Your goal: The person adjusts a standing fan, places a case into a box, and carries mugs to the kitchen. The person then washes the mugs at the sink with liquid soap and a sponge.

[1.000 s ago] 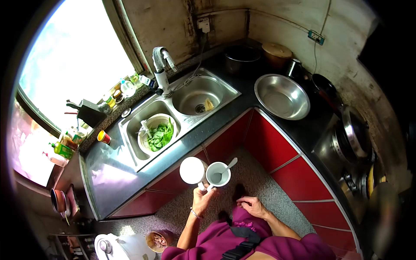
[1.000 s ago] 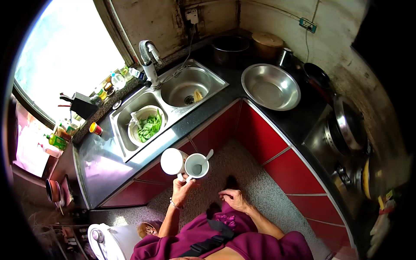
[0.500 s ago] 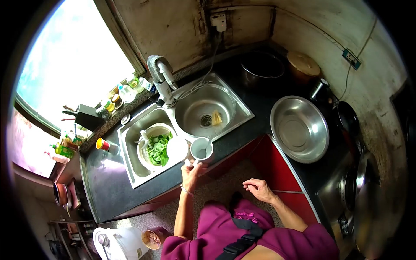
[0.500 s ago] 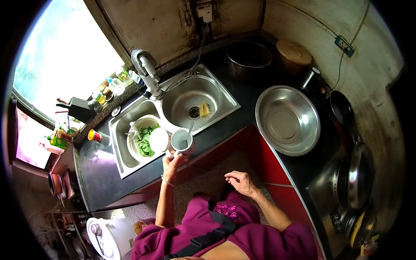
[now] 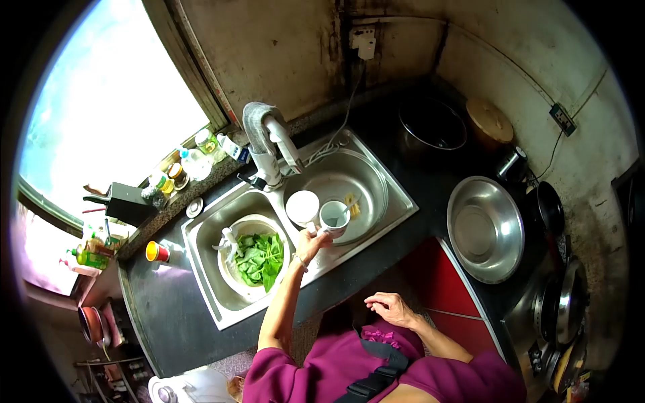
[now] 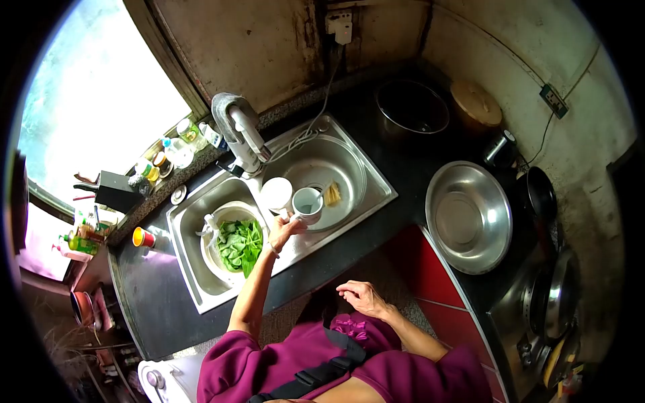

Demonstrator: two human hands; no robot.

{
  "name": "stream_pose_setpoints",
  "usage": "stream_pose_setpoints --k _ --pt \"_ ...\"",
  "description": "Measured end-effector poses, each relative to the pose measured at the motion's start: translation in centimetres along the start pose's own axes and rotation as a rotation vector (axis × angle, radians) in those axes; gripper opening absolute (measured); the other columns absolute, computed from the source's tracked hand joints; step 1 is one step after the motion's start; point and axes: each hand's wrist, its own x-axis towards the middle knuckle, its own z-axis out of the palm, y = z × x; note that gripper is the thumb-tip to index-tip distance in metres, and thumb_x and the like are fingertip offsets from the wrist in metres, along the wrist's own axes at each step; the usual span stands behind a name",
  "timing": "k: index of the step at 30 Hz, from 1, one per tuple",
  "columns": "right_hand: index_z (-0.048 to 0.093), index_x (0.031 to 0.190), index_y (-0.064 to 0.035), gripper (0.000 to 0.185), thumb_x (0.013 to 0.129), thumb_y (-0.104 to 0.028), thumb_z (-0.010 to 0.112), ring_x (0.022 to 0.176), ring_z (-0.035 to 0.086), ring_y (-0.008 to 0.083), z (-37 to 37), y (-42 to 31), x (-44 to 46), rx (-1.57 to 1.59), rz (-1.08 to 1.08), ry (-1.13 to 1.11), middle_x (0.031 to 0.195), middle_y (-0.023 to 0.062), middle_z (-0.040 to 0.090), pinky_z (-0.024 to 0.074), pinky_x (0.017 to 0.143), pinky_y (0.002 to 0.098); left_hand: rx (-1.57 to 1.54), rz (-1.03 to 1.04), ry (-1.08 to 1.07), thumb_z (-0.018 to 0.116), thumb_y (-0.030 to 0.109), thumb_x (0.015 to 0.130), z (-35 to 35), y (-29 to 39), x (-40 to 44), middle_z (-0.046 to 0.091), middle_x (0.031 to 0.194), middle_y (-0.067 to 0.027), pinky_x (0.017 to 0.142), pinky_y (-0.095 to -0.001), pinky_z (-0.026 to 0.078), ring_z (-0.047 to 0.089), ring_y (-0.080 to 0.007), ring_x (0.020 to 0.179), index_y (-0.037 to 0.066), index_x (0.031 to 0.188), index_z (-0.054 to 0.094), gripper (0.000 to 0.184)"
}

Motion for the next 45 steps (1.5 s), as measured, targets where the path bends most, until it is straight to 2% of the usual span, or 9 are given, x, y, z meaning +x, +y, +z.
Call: stream_pose_setpoints --k 10,13,19,22,25,29,30,33,45 --pt "0.06 0.094 0.0019 0.018 0.079 0.001 0.051 0.073 0.062 0.0185 3.5 -0.5 4.0 0.008 0.033 0.069 0.082 0.0114 0.062 0.0497 0.065 0.0276 0.076 -0.216 -0.17 0.059 0.004 0.075 -2.5 -3.3 8.4 0.064 0.075 -0.0153 0.059 -0.0298 0.056 0.065 -0.0216 0.065 -0.007 0.091 0.058 0.02" --pt "0.06 0.094 0.0019 0.018 0.079 0.001 0.051 0.073 0.062 0.0191 3.2 -0.8 4.6 0.018 0.077 0.085 0.081 0.0116 0.062 0.0497 0.065 0.0276 0.254 -0.353 -0.254 0.063 0.004 0.067 -2.9 -4.1 10.6 0.064 0.074 -0.0137 0.059 -0.0297 0.056 0.064 -0.0208 0.063 -0.005 0.09 0.059 0.026" --pt "0.06 0.094 0.0028 0.018 0.079 0.004 0.049 0.07 0.061 0.0152 1.1 0.1 6.3 -0.049 0.019 0.112 0.081 0.0093 0.061 0.0497 0.061 0.0253 0.334 -0.417 -0.405 0.066 0.005 0.065 -3.0 -5.9 12.9 0.065 0.071 -0.0129 0.059 -0.0298 0.055 0.065 -0.0214 0.063 -0.006 0.083 0.062 0.021" --pt "0.06 0.093 0.0027 0.018 0.079 0.004 0.05 0.071 0.061 0.0185 0.0 0.4 7.0 -0.055 0.035 0.122 0.081 0.0111 0.061 0.0496 0.062 0.0274 0.5 -0.564 -0.454 0.068 0.007 0.065 -2.5 -5.3 13.1 0.065 0.075 -0.0117 0.059 -0.0292 0.052 0.063 -0.0198 0.064 -0.004 0.082 0.063 0.021" --pt "0.06 0.093 0.0027 0.016 0.08 0.003 0.051 0.073 0.062 0.0212 -0.6 0.6 7.5 -0.051 0.039 0.117 0.082 0.0125 0.061 0.0496 0.064 0.0289 0.62 -0.355 -0.429 0.068 0.009 0.063 -3.6 -11.0 14.7 0.065 0.072 -0.0092 0.059 -0.028 0.05 0.062 -0.0181 0.061 -0.001 0.08 0.065 0.02" --pt "0.06 0.093 0.0022 0.016 0.079 0.003 0.051 0.074 0.062 0.0242 -1.0 0.5 8.6 -0.086 0.033 0.096 0.082 0.0133 0.061 0.0496 0.065 0.0307 0.335 -0.624 -0.461 0.071 0.017 0.061 -4.4 -8.1 14.1 0.064 0.071 -0.0069 0.059 -0.0288 0.047 0.059 -0.0164 0.06 0.002 0.08 0.066 0.024" --pt "0.06 0.093 0.0019 0.016 0.079 0.002 0.052 0.074 0.062 0.0254 -1.0 0.5 8.9 -0.108 0.006 0.095 0.082 0.0136 0.061 0.0496 0.065 0.0314 0.667 -0.569 -0.525 0.072 0.023 0.061 -4.4 -6.2 14.1 0.065 0.077 -0.0074 0.064 -0.0313 0.047 0.06 -0.0186 0.069 0.004 0.082 0.067 0.029" --pt "0.06 0.093 0.0014 0.016 0.078 0.001 0.052 0.074 0.062 0.0277 -1.2 -0.2 9.8 -0.151 -0.007 0.067 0.082 0.014 0.061 0.0495 0.066 0.0331 1.015 -0.525 -0.645 0.072 0.037 0.059 -5.7 -7.0 15.0 0.066 0.085 -0.0066 0.069 -0.0333 0.048 0.062 -0.0195 0.078 0.01 0.09 0.068 0.041" --pt "0.059 0.092 0.0008 0.015 0.079 0.0 0.053 0.074 0.06 0.0297 -0.5 -1.3 10.5 -0.248 -0.093 0.043 0.081 0.0136 0.06 0.0486 0.065 0.0349 1.034 -0.361 -0.437 0.065 0.025 0.07 -7.5 -13.1 17.3 0.065 0.078 -0.0073 0.065 -0.0327 0.049 0.063 -0.0202 0.072 0.005 0.084 0.066 0.024"
